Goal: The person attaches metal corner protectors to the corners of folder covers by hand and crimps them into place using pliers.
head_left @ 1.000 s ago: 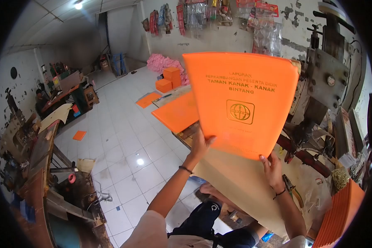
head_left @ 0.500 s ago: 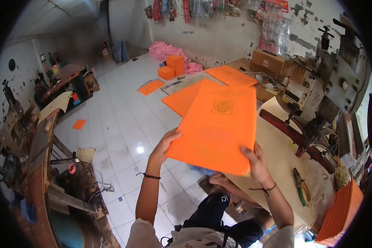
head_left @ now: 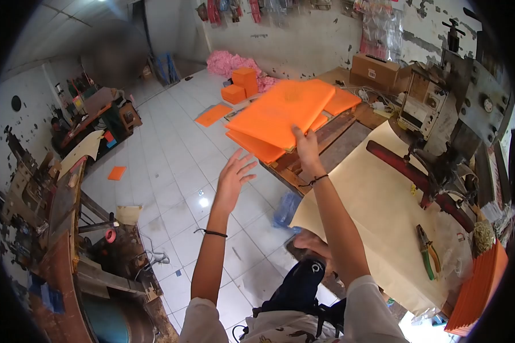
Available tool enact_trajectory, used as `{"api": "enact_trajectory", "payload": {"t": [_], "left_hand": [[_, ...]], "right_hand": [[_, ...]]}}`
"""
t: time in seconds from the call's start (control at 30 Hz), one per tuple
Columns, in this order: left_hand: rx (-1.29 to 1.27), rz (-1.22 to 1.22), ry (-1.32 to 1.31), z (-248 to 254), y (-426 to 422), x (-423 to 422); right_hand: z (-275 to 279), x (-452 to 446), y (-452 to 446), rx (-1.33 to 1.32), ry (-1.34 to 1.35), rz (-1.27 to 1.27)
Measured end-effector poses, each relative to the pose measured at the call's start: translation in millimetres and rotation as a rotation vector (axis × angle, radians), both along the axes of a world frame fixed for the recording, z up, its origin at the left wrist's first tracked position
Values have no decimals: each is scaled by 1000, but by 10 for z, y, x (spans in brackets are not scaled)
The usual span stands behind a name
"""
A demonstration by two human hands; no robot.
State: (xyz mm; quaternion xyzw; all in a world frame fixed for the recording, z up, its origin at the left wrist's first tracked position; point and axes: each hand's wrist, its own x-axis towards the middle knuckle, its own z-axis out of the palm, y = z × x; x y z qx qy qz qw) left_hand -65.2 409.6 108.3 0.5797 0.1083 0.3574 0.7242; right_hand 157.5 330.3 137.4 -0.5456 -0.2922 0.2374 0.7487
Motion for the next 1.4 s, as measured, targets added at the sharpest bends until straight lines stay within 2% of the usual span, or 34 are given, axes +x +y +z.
{"api": "enact_trajectory", "payload": {"t": [0.03, 0.1, 0.13, 0.17, 0.23, 0.27, 0.37, 0.5, 0.67, 0.73, 0.87, 1.17, 1.27, 1.4], "left_hand": [[-8, 38, 55, -189, 103, 81], [5, 145, 173, -281, 155, 116], [18, 202, 242, -308, 125, 171], [17, 248, 318, -347, 124, 201], [46, 317, 287, -523, 258, 289], [61, 336, 286, -617, 298, 338], [32, 401, 332, -593, 446, 595], [-37, 319, 348, -452, 487, 836], [-207, 335, 176, -557, 535, 989], [-280, 335, 131, -425, 459, 961], [-235, 340, 149, -602, 608, 980], [-8, 270, 279, -558, 454, 1086], [63, 363, 279, -757, 593, 1133], [-8, 236, 306, -453, 339, 925]], "right_hand": [[-84, 101, 139, -126, -19, -17], [-775, 339, 383, 107, -102, -46], [-948, 383, 540, 225, -138, -52], [-858, 353, 609, 247, -193, -60], [-638, 278, 337, 242, -288, -98], [-545, 287, 206, -30, -99, 44], [-623, 392, 316, -148, -118, 114], [-561, 383, 309, -137, -141, 180], [-534, 276, 354, -206, -184, 346], [-549, 232, 372, -240, -248, 402], [-578, 237, 425, -204, -174, 297], [-558, 250, 404, -108, -189, 244], [-548, 262, 393, -65, -190, 195], [-498, 262, 322, -62, -222, 134]]}}
